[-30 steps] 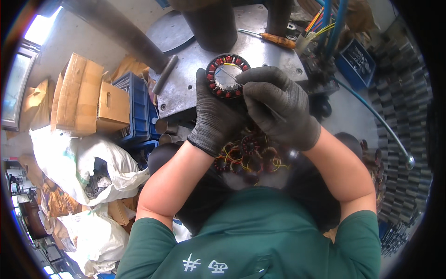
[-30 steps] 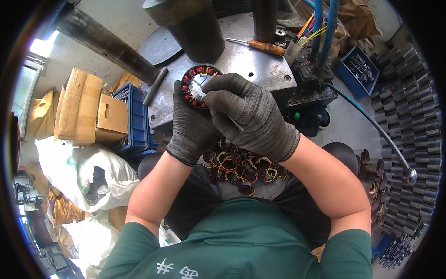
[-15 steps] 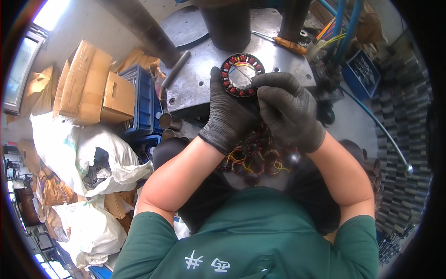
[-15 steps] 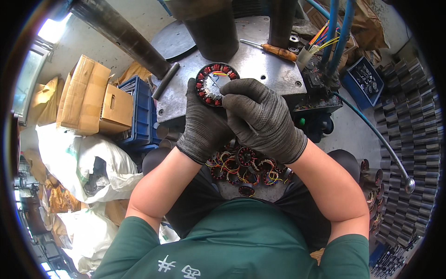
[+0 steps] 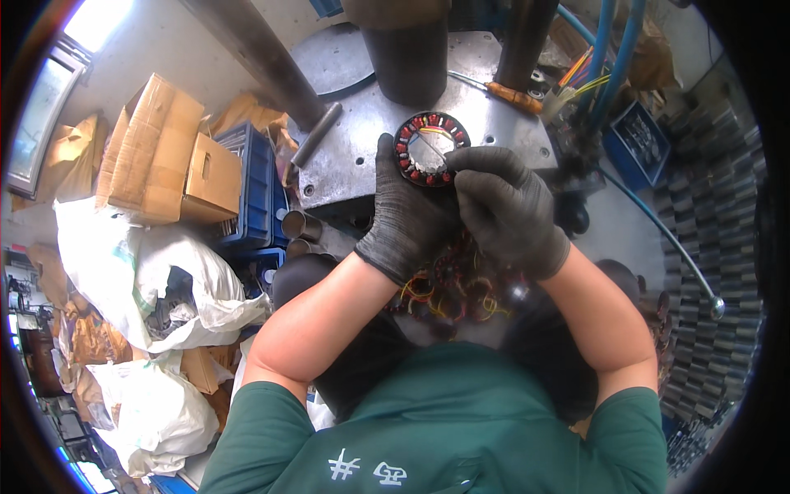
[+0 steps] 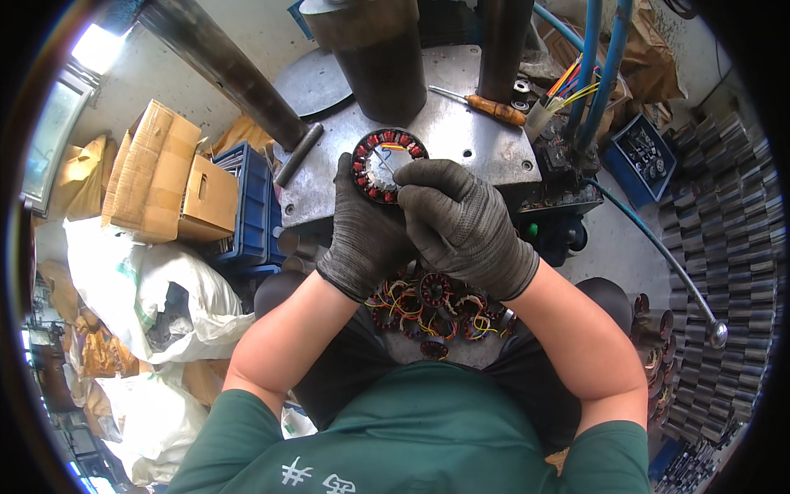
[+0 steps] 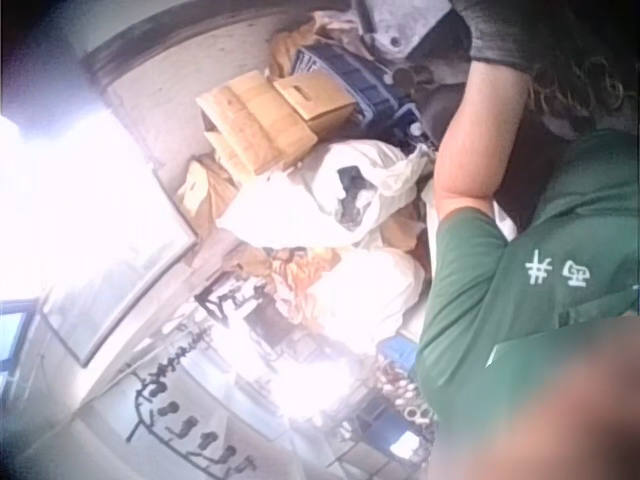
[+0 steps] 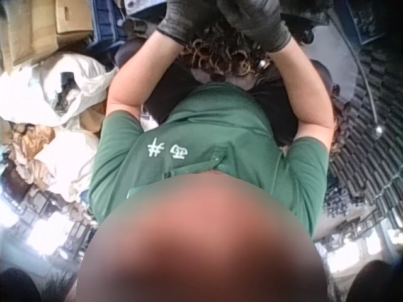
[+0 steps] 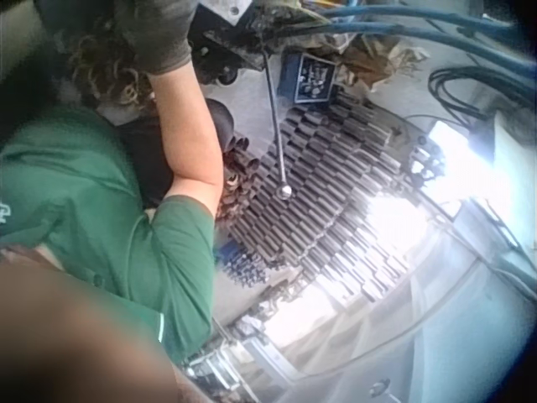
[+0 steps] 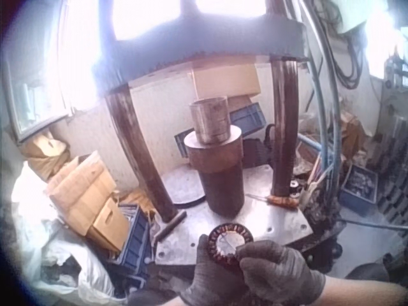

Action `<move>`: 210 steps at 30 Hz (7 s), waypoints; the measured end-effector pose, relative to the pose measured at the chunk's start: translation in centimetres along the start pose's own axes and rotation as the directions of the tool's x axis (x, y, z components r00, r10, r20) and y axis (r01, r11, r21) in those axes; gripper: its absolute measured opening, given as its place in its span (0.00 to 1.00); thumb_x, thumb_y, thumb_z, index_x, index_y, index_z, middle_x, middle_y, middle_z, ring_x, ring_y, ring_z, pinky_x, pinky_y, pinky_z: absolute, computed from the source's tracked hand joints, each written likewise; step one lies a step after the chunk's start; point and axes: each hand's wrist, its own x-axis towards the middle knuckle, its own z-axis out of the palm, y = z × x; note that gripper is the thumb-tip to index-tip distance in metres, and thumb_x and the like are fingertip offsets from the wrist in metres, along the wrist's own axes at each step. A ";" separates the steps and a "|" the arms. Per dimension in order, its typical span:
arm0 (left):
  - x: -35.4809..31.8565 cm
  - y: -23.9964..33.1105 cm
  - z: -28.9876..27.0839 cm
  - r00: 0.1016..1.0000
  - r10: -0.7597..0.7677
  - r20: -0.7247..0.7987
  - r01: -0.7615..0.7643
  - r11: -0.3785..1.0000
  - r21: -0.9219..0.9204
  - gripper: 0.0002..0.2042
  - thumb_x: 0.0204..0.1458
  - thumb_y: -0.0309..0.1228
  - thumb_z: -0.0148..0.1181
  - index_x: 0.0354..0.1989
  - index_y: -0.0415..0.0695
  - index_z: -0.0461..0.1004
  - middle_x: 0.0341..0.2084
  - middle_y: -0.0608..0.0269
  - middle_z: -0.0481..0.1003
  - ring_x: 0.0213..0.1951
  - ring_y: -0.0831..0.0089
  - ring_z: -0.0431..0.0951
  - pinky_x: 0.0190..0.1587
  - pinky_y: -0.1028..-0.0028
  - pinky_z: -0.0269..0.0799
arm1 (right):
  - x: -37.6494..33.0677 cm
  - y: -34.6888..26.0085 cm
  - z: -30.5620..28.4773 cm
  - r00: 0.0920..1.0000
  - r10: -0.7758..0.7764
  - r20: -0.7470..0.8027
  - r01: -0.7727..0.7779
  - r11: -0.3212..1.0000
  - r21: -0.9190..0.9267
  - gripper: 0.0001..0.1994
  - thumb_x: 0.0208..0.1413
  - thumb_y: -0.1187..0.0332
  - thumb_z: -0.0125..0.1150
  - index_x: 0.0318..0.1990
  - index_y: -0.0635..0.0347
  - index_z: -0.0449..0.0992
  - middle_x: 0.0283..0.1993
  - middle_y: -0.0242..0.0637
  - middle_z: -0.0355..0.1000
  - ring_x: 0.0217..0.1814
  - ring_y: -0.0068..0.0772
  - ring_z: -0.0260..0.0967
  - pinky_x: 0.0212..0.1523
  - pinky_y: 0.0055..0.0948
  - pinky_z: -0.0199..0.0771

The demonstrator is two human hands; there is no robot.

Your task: The person organizes the wires of a stator by hand and uses a hydraulic press to insert the stator into a cylindrical metal housing.

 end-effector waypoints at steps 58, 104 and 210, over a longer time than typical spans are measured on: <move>1.7 1.1 -3.1 0.924 -0.193 0.330 0.204 0.979 0.004 0.43 0.58 0.72 0.42 0.67 0.48 0.67 0.64 0.53 0.71 0.66 0.56 0.70 0.73 0.54 0.60 | 0.5 0.4 -1.1 0.998 0.063 -0.018 -0.060 0.987 0.147 0.10 0.52 0.80 0.66 0.40 0.62 0.74 0.45 0.46 0.77 0.43 0.50 0.80 0.44 0.39 0.82; 1.5 1.2 -2.2 0.952 0.177 0.250 -0.286 0.804 0.521 0.43 0.51 0.67 0.66 0.66 0.46 0.68 0.53 0.57 0.77 0.53 0.62 0.79 0.54 0.59 0.78 | 0.2 -0.9 -5.7 0.940 0.340 -0.037 -0.306 0.885 0.351 0.05 0.60 0.81 0.62 0.41 0.62 0.75 0.46 0.43 0.78 0.47 0.36 0.80 0.50 0.35 0.83; 0.0 0.3 -2.4 0.615 0.319 0.721 -0.710 -0.173 0.683 0.31 0.61 0.41 0.66 0.67 0.38 0.64 0.57 0.54 0.70 0.57 0.67 0.74 0.61 0.65 0.72 | -1.4 2.1 -0.6 0.605 0.613 0.508 -0.422 -0.294 0.858 0.32 0.61 0.47 0.63 0.65 0.60 0.70 0.59 0.43 0.76 0.60 0.37 0.76 0.66 0.40 0.74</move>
